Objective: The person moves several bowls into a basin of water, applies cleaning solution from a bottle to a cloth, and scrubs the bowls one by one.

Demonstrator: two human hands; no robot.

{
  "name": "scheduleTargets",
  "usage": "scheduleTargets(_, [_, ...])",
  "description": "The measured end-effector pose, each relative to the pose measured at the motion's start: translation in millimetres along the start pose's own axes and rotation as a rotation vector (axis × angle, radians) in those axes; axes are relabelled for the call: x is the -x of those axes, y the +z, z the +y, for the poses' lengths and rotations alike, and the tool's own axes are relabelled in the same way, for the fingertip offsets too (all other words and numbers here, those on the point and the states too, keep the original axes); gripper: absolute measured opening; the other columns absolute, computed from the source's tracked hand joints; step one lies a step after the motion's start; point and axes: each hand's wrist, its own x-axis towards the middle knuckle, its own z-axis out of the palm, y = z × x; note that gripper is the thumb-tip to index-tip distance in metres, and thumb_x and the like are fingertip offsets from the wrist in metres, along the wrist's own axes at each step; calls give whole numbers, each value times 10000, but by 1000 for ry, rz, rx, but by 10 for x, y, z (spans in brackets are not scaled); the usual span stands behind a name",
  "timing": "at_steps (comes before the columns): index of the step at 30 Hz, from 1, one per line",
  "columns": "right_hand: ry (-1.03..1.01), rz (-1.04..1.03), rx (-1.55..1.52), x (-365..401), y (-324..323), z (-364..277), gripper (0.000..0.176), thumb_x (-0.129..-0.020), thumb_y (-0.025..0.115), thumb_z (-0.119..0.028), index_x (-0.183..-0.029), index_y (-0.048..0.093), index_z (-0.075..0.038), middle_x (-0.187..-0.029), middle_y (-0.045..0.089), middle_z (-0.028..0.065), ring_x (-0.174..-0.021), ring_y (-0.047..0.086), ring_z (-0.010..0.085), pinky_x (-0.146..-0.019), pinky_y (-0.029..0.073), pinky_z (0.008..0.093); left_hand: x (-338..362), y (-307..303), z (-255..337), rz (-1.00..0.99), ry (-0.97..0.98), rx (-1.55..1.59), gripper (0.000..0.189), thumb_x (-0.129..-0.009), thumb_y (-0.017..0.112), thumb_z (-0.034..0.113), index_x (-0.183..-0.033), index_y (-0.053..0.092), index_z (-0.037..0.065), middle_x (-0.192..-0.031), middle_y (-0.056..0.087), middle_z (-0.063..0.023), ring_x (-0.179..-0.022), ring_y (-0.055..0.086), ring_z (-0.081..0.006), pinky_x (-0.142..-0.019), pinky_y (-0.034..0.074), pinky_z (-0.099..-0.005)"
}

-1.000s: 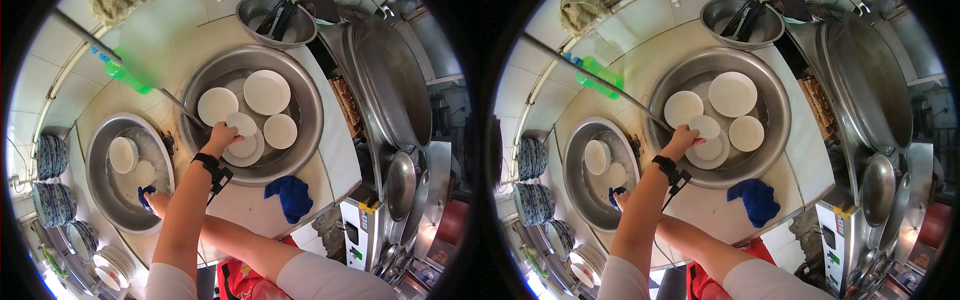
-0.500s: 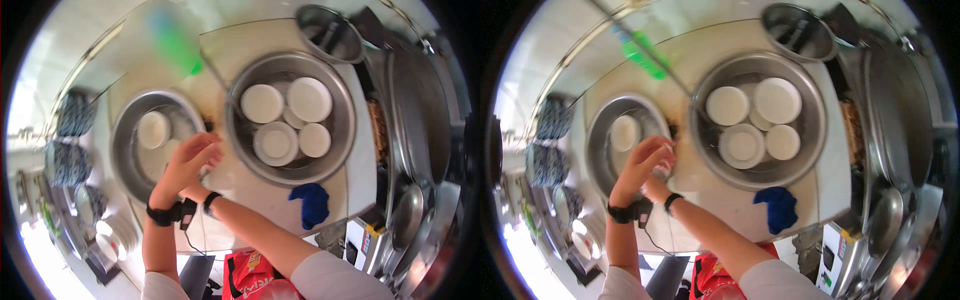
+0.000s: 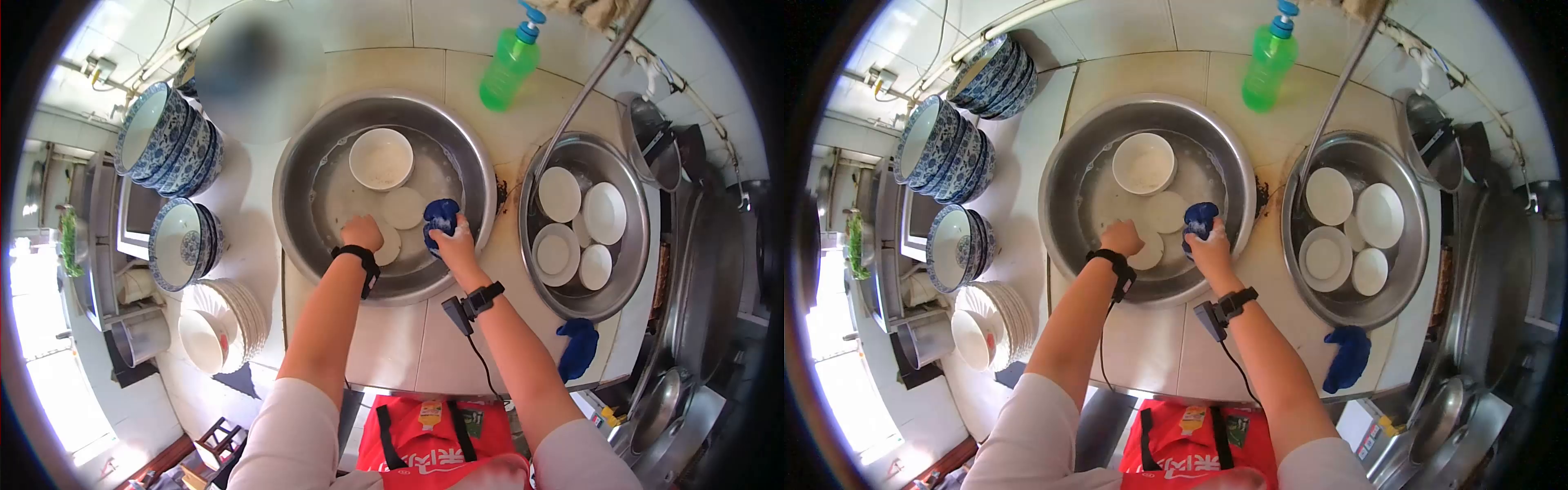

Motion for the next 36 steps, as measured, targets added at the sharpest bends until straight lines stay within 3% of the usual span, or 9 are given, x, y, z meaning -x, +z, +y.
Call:
scheduleTargets(2, [14,33,-45,64,-26,-87,553,-705,699,-160,-1188,493,15,-969,621,154,-821,630,224,-670,530,314,-92,105,-27,7,-7,18,392,-787,669,288,-1087,637,37,-1115,643,-178,-1053,609,-333,-854,509,-410])
scheduleTargets(6, [71,8,-156,149,-58,-220,503,-712,698,-155,-1148,512,15,-959,628,143,-798,624,227,-660,523,308,-394,298,-162,-253,77,212,393,-773,704,266,-1091,635,46,-1128,639,-174,-1075,606,-304,-880,501,-385])
scheduleTargets(10, [124,33,-197,106,-93,-125,496,-713,704,-169,-1138,521,10,-968,627,131,-835,617,228,-750,501,319,-495,568,-209,-164,57,241,469,-723,758,308,-1042,645,-16,-989,676,-177,-941,655,-271,-825,519,-387])
scheduleTargets(12, [117,58,-167,74,-93,-43,497,-712,708,-176,-1135,523,8,-977,626,128,-851,614,229,-776,492,321,-429,267,-164,-543,200,209,388,-777,697,256,-1026,646,-37,-959,669,-192,-855,675,-300,-750,545,-425])
scheduleTargets(15, [118,31,-170,71,-78,-77,510,-712,713,-193,-1141,523,9,-987,628,129,-883,611,232,-806,480,320,-542,353,-165,-620,57,453,319,-821,601,151,-1069,610,-49,-986,648,-195,-785,678,-320,-696,573,-425])
scheduleTargets(21, [-208,-119,1,383,221,-619,572,-792,670,-194,-1288,448,-16,-1077,615,151,-978,597,248,-888,450,330,312,-372,-350,-458,102,1424,450,-851,463,-1,-1301,448,21,-1126,595,-140,-989,633,-276,-783,579,-396])
scheduleTargets(29, [-770,-130,236,427,664,-583,468,-863,626,-258,-1211,473,14,-1092,556,245,-990,540,421,-866,424,439,662,-510,-447,-449,266,1645,539,-832,467,-13,-1360,382,52,-1172,568,-89,-1013,600,-182,-796,542,-320])
scheduleTargets(32, [-425,-38,270,384,665,-514,402,-880,621,-260,-1148,512,19,-1085,540,233,-946,534,413,-829,420,455,757,-456,-477,-331,370,1445,580,-784,458,-48,-1354,370,14,-1182,537,-131,-990,601,-196,-756,566,-331])
scheduleTargets(36, [-476,100,132,391,586,-756,319,-879,623,-262,-1082,595,-18,-1139,530,239,-969,525,407,-831,428,455,946,-534,-403,-247,354,1495,609,-780,456,-34,-1375,337,16,-1082,572,-85,-945,610,-175,-748,559,-299])
